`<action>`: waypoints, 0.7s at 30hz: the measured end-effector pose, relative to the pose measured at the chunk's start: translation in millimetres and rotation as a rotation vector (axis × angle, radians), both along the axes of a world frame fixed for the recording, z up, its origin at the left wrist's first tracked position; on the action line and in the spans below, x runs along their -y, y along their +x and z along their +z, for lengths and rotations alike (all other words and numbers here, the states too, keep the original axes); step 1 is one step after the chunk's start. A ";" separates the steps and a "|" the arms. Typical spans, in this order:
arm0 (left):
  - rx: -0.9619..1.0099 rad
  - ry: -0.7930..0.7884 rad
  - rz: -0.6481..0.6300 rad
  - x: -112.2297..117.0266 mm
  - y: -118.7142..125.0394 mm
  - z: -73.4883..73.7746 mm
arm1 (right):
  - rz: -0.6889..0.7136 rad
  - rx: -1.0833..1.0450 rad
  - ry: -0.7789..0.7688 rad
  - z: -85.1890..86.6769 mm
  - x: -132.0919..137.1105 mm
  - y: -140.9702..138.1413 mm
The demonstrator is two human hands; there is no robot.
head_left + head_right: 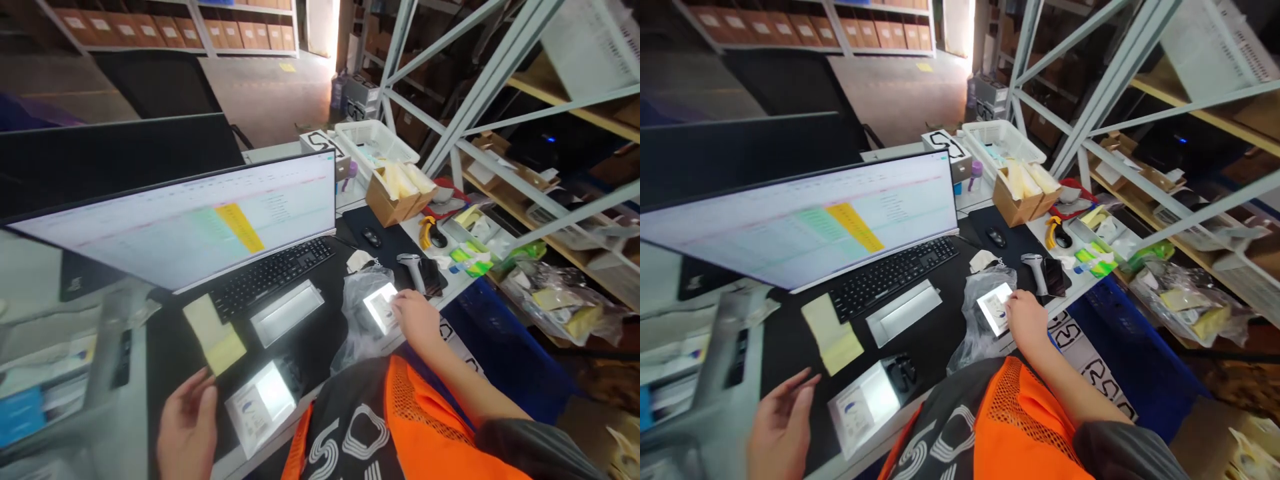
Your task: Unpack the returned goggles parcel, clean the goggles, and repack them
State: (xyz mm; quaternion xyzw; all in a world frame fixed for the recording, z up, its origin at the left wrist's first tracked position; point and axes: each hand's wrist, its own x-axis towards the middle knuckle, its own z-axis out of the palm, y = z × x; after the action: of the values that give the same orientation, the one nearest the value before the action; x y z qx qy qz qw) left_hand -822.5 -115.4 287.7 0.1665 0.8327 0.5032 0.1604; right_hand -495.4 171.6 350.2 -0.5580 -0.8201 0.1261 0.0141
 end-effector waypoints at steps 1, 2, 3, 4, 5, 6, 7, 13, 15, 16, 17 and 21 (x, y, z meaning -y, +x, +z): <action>-0.029 -0.021 -0.064 1.6 1.0 3.4 | -0.005 0.001 -0.006 -0.2 -3.2 1.3; -0.082 -0.055 -0.146 3.3 3.5 7.0 | -0.011 -0.001 -0.011 -0.2 -7.5 2.9; -0.155 -0.099 -0.240 5.0 7.8 10.3 | -0.019 -0.004 -0.013 0.3 -12.6 4.2; -0.238 -0.148 -0.335 6.7 13.9 12.7 | -0.025 -0.008 -0.010 1.4 -17.9 4.7; -0.319 -0.204 -0.427 8.1 21.7 14.0 | -0.023 -0.012 -0.001 3.3 -22.8 3.6; -0.388 -0.265 -0.514 9.1 30.7 13.8 | -0.008 -0.018 0.012 5.8 -26.7 0.2; -0.448 -0.326 -0.587 9.5 40.3 12.3 | 0.025 -0.028 0.027 8.7 -29.1 -6.1; -0.637 -0.586 -0.632 6.7 70.8 -2.4 | 0.524 -0.064 -0.061 7.0 -2.7 -106.6; -0.627 -0.573 -0.620 10.4 65.1 -3.9 | 0.678 -0.010 -0.133 -8.1 9.2 -152.6; -0.622 -0.558 -0.610 14.0 60.5 -4.7 | 0.717 0.033 -0.165 -17.2 12.6 -174.7; -0.621 -0.543 -0.591 18.8 55.3 -6.1 | 0.737 0.081 -0.192 -26.5 14.0 -195.2; -0.669 -0.470 -0.518 47.6 36.0 -19.8 | 0.745 0.265 -0.317 -52.6 9.0 -249.6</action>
State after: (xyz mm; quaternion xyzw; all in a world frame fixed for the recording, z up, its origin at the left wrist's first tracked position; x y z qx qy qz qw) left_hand -786.5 -163.0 267.9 0.4801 0.8610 0.1638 0.0373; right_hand -745.0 162.7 297.5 -0.2304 -0.9308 0.1740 -0.2240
